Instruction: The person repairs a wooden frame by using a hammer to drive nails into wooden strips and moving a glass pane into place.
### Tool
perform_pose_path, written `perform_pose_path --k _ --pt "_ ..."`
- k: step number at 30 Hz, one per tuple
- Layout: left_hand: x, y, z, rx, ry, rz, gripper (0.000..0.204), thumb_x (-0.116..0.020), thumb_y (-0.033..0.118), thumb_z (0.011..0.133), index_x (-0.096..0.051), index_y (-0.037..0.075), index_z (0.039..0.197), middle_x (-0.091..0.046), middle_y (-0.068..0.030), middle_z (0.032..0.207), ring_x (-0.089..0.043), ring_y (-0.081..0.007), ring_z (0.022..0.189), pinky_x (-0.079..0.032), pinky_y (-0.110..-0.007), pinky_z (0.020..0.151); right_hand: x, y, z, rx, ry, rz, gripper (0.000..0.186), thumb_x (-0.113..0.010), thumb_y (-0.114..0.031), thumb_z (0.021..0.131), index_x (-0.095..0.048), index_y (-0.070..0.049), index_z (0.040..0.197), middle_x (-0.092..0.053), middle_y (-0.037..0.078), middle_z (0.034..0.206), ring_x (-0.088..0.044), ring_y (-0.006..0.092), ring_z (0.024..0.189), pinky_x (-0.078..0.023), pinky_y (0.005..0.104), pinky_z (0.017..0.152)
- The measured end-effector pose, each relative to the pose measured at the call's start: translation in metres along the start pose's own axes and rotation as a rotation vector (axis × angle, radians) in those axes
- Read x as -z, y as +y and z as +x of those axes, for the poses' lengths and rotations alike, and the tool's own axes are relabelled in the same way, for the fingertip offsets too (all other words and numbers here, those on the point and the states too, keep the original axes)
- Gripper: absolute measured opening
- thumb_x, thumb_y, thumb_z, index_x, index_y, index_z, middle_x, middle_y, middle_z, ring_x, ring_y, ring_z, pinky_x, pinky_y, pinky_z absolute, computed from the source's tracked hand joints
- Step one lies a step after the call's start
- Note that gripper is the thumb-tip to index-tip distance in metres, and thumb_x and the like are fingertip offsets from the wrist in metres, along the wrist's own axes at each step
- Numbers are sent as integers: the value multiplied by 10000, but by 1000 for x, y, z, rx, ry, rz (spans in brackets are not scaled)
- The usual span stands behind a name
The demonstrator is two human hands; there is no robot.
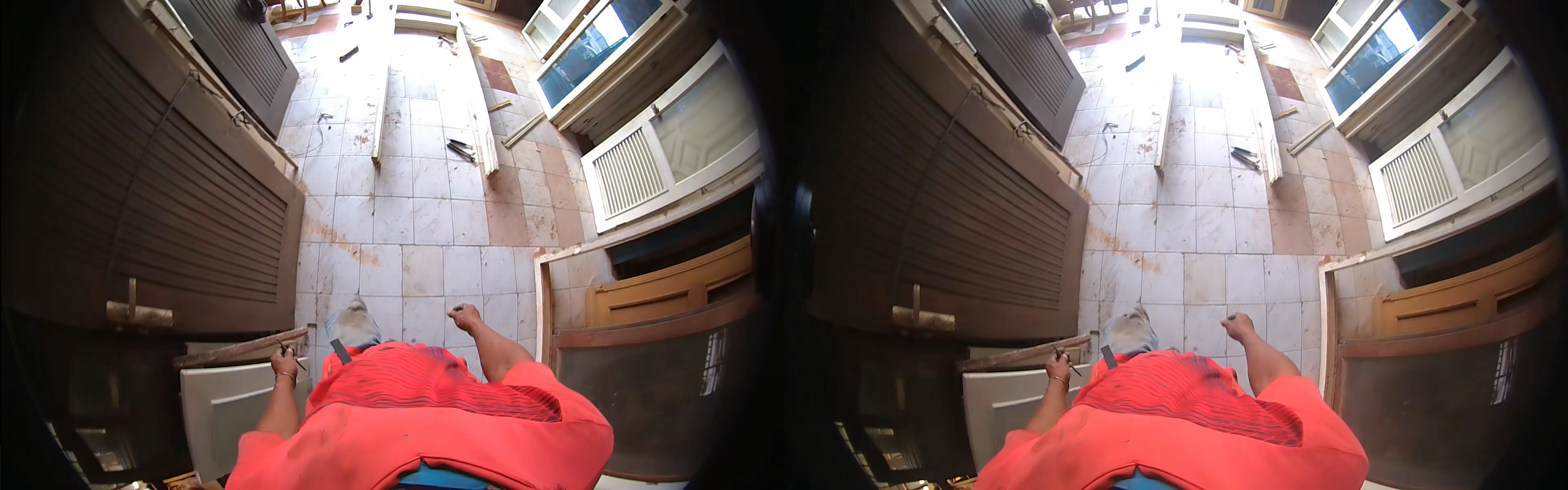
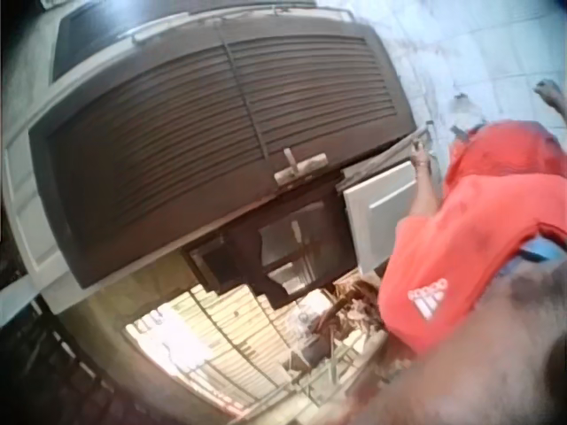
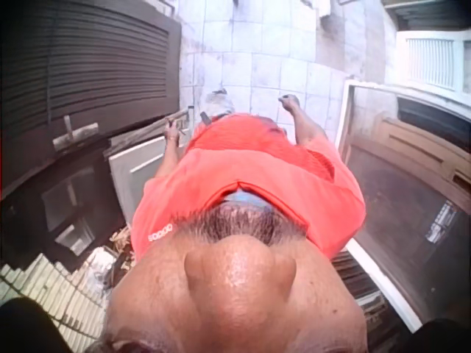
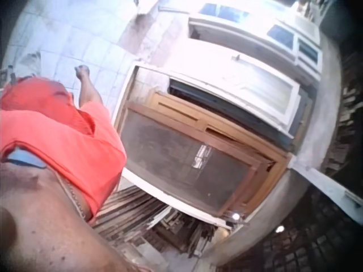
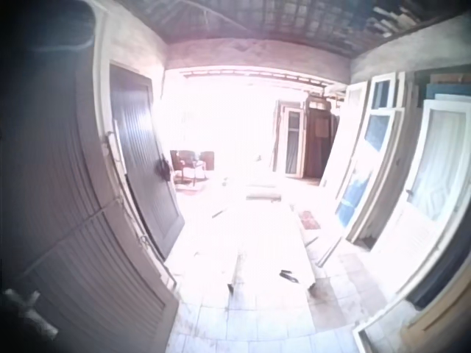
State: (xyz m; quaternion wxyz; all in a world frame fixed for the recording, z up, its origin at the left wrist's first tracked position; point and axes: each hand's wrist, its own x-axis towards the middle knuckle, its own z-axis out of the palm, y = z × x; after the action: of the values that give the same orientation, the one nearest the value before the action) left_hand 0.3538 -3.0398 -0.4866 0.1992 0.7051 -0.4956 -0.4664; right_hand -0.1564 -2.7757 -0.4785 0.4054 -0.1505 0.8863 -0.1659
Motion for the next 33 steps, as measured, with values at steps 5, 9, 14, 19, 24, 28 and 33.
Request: perform_pose_path --k 5,9,14,19,24,28,33 --pt "-75 97 93 -141 -5 50 227 -613 60 842 -668 34 1061 -676 -55 862 -631 -145 722 -520 -286 650 22 31 70 -50 27 -71 359 -697 -339 795 -719 -40 991 -712 154 958 -683 249 898 -531 344 794" --pt "-171 190 195 -135 -59 -145 219 -602 57 859 -667 41 1068 -670 -46 867 -636 -135 722 -523 -278 635 69 72 143 -85 81 -77 305 -688 -308 801 -713 -64 983 -708 113 865 -676 239 794 -532 343 672" --pt "-271 354 280 -46 -234 -296 183 -597 88 881 -664 49 1047 -653 -17 856 -589 -92 676 -479 -229 578 147 6 185 -382 187 246 281 -692 -252 806 -658 -98 1038 -652 42 786 -601 151 648 -485 339 515" --pt "-381 498 383 -341 -380 -61 256 -655 171 845 -688 30 1057 -675 -31 848 -573 -92 690 -471 -252 624 213 -127 241 -428 289 635 373 -689 -309 789 -691 -24 1029 -703 150 858 -677 249 806 -524 380 697" --pt "-505 644 410 -457 -575 102 262 -643 205 861 -697 46 1062 -713 -56 869 -617 -118 756 -484 -279 674 215 -86 330 -304 183 163 299 -643 -316 805 -684 -130 1036 -683 84 885 -645 213 764 -507 381 623" --pt "-550 649 475 -473 -533 397 303 -630 266 844 -695 76 1071 -706 -155 925 -673 -237 841 -511 -333 749 256 -110 391 -144 -120 -261 361 -596 -346 828 -681 -131 1106 -700 124 1004 -675 268 904 -524 397 755" --pt "-577 636 523 -70 -369 506 286 -637 306 821 -717 128 1030 -711 -125 944 -683 -240 863 -532 -362 787 360 -139 540 -91 -258 -520 405 -522 -414 888 -673 -124 1126 -694 118 1035 -668 273 959 -520 400 818"
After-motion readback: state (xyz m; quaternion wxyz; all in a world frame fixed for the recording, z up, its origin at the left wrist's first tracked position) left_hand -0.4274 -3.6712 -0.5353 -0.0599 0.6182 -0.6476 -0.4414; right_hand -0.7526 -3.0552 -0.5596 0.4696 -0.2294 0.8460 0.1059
